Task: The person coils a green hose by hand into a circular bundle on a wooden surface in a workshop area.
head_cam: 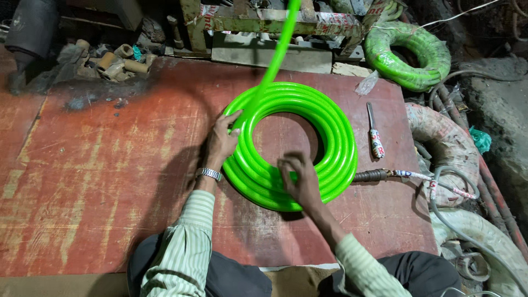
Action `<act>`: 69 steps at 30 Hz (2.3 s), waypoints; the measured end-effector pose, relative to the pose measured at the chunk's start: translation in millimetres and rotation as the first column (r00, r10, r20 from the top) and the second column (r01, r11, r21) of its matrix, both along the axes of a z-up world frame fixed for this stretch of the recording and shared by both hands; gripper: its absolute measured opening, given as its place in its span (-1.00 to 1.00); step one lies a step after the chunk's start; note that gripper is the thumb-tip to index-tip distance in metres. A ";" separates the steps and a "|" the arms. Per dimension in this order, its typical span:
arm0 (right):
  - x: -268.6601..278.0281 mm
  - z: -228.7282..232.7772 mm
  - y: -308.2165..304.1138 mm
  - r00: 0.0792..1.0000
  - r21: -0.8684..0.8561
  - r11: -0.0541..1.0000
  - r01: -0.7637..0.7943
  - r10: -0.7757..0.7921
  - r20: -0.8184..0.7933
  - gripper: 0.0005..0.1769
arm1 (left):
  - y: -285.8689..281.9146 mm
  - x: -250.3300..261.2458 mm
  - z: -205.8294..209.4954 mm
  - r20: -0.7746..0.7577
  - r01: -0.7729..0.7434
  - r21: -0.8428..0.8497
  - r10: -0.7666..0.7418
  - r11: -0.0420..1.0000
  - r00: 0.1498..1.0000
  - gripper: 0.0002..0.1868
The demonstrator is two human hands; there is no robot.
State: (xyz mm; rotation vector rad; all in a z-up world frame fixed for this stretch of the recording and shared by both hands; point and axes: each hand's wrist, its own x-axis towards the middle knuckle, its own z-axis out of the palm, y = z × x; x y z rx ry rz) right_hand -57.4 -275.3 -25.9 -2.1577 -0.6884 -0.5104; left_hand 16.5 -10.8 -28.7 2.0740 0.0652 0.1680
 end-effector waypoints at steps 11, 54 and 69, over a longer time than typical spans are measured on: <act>155.0 120.2 37.0 0.638 0.867 0.250 0.432 0.594 -0.489 -0.52 | 6.2 6.4 -12.2 0.018 0.061 0.041 -0.062 0.997 0.998 -0.41; 203.9 195.8 -69.1 0.935 0.141 0.985 0.102 -0.144 0.324 -0.72 | -1.2 8.9 -54.3 0.248 -0.181 0.178 0.134 0.967 0.959 -0.61; 221.0 134.2 -86.9 0.948 0.046 0.965 0.256 -0.260 0.184 -0.73 | -1.4 13.1 -59.9 0.202 -0.172 0.177 0.135 0.969 0.970 -0.65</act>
